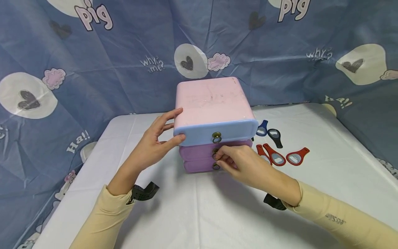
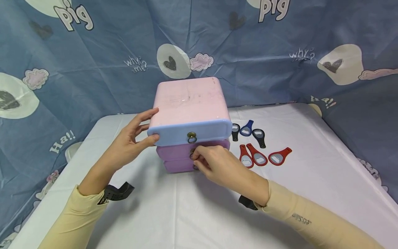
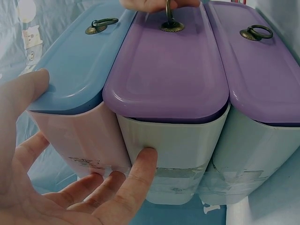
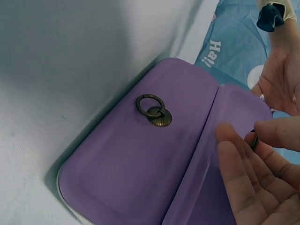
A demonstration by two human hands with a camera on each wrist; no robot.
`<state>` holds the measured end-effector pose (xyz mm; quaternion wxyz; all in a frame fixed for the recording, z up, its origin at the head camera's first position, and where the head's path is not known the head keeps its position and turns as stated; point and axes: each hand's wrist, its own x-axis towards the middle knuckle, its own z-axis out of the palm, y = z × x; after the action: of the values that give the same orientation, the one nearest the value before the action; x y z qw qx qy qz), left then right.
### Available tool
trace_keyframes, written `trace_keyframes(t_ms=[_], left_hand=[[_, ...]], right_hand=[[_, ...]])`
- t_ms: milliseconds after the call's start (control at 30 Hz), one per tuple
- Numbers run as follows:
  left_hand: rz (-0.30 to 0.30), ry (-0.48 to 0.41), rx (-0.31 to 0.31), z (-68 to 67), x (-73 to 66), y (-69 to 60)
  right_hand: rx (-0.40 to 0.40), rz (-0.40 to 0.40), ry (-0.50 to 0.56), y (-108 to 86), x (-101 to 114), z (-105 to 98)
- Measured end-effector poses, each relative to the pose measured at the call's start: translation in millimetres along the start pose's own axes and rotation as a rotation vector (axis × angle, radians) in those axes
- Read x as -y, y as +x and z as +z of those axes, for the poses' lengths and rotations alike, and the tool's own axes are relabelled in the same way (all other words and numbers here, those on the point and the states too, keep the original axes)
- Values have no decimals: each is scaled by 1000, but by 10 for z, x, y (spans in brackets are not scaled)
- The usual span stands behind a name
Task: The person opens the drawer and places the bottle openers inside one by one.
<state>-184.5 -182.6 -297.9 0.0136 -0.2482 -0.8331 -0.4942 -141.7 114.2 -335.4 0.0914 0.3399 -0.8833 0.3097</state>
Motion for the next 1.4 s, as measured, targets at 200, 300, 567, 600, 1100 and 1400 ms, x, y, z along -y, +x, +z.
trace_keyframes(t_ms=[200,300,567,600,1100,1400], left_hand=[[2,-1,-1,-9,5,-7],[-1,-3,2,-10,7,-10],[11,7,2,-7,-4,9],[14,7,0,-7,-4,11],[7,-1,-13,1,4,5],[11,-9,-13,2,-3,1]], right_hand=[[-25,-31,-5,-44,-7,41],[-44,-41,-5,-51,-13,60],[-23,-31,26,-110,15,89],[-16,-32,26,-115,24,90],[70,-2,62,-236,171,56],[100,-25,106,-385,300,49]])
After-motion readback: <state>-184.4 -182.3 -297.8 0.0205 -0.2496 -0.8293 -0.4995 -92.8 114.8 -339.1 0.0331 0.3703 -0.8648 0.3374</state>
